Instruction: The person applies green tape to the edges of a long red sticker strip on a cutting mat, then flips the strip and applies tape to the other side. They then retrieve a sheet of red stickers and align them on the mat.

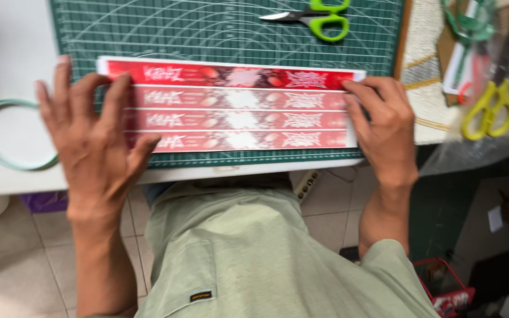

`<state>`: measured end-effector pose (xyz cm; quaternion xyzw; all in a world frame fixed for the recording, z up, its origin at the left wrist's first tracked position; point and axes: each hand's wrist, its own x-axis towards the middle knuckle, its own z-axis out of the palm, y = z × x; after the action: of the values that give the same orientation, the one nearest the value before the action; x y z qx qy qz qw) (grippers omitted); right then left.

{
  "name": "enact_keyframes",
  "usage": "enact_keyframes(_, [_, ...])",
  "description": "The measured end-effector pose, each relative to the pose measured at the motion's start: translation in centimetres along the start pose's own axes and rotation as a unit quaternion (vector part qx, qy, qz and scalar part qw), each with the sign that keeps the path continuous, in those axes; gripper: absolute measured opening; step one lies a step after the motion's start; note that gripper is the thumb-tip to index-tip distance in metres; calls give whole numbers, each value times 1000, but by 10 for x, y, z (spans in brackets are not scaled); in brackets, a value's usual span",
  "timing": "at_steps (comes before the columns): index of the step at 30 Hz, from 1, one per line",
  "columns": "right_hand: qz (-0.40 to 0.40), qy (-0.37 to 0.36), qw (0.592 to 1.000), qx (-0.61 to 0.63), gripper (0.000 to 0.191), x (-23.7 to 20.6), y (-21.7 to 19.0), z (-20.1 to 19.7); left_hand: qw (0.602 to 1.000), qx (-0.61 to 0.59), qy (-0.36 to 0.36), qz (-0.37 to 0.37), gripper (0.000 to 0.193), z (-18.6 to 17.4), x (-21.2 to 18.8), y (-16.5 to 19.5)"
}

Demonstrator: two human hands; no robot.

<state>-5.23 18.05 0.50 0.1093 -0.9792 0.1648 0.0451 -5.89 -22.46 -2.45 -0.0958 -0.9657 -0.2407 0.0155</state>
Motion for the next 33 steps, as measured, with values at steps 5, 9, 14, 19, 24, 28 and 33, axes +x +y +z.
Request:
enact_keyframes(5, [0, -1, 1000, -3, 22, 2, 0, -3, 1000, -13, 2, -12, 98, -4, 7, 15])
enact_keyframes(9, [-1, 5, 1000, -5, 21, 4, -1, -4, 1000, -16, 3, -15, 98, -7, 8, 17])
enact_keyframes(14, [2, 6, 1000, -6, 20, 0, 1, -3, 1000, -18, 2, -15, 97, -7, 8, 15])
enact_keyframes(19, [-4, 10, 1000, 0, 14, -4, 5, 0, 1000, -24, 5, -14, 97, -4, 5, 6])
enact_keyframes(24, [-4, 5, 1000, 3, 17, -3, -1, -3, 1000, 12, 18, 5, 95, 0, 0, -4])
enact_keyframes(28, [-7, 15, 1000, -7, 16, -2, -13, -5, 1000, 2, 21, 4, 95, 0, -4, -9])
enact_keyframes(33, [-10, 9, 1000, -16, 16, -2, -16, -5, 1000, 1, 25, 3, 101, 2, -5, -11])
